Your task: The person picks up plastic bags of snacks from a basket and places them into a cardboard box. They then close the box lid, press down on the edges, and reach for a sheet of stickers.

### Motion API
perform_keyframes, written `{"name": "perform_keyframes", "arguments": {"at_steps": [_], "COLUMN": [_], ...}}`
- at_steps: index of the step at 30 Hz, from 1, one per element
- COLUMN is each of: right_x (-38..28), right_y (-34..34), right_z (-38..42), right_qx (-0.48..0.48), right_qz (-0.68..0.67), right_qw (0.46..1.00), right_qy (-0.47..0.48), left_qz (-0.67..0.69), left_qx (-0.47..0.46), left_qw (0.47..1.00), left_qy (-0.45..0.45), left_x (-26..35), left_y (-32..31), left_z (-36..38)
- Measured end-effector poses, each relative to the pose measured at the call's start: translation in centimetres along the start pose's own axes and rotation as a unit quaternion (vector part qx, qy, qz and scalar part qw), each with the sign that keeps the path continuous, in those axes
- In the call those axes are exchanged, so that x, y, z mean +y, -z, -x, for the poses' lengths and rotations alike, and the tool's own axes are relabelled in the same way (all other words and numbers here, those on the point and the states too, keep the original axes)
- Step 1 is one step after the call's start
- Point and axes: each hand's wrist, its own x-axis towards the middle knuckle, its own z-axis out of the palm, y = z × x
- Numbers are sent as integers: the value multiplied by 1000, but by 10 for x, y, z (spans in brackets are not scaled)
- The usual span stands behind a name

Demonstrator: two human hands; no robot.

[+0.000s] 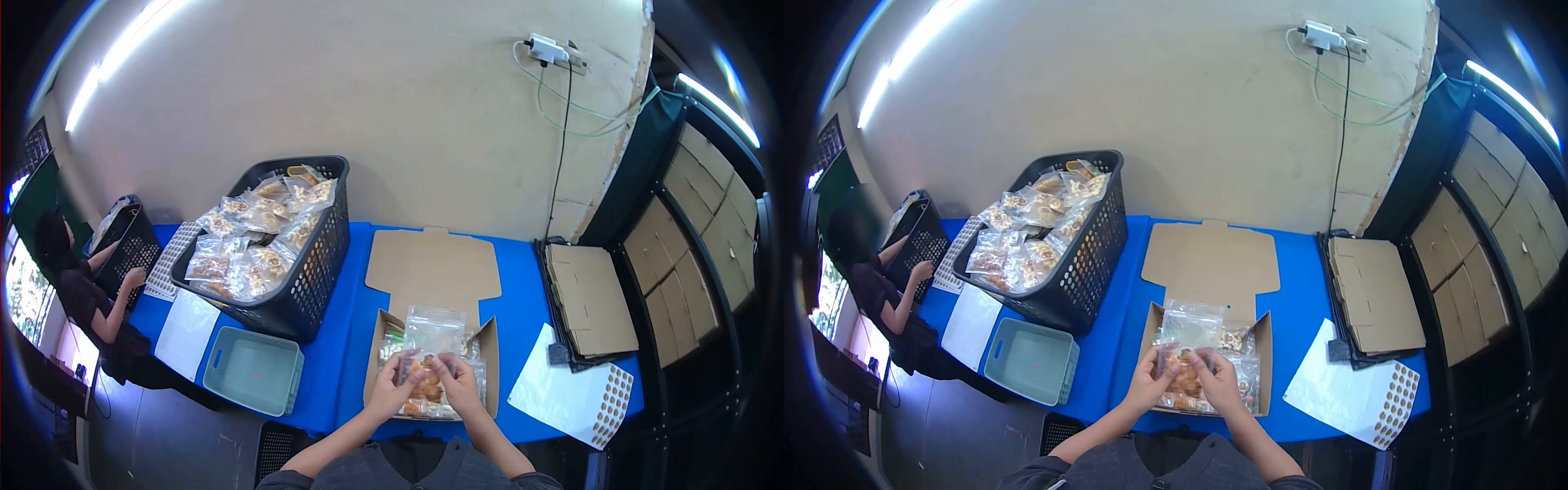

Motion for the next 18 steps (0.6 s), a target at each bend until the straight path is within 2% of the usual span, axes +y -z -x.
{"name": "perform_keyframes", "arguments": {"at_steps": [1,2,5,6,9,11,13,14,15,17,18], "right_x": [0,0,7,0,4,-5,-10,-9,-18,-42,-48], "right_y": [2,-7,-11,-11,9,11,9,14,16,16,14], "right_z": [3,6,15,18,23,22,15,8,5,-2,-6], "right_qx": [-3,41,80,60,54,72,113,92,100,105,97], "right_qz": [35,-16,-33,-5,58,15,-29,30,30,100,22], "right_qw": [999,999,996,998,997,997,993,993,992,981,990], "right_qy": [-18,-12,5,24,-18,-16,33,66,69,126,103], "left_qz": [0,53,34,-12,7,6,11,23,22,-3,7], "left_qx": [4,33,26,14,-23,-50,-81,-86,-94,-126,-114], "left_qw": [1000,998,999,999,1000,999,997,996,995,988,990], "left_qy": [23,-24,-31,-26,-2,0,-15,-22,-22,-90,-85], "left_x": [-3,-6,-20,-18,-12,-9,-5,-9,-8,3,14], "left_y": [0,-8,-10,-12,-19,-20,-27,-26,-25,-24,-29], "left_z": [1,1,3,3,0,-3,-13,-19,-25,-41,-42]}}
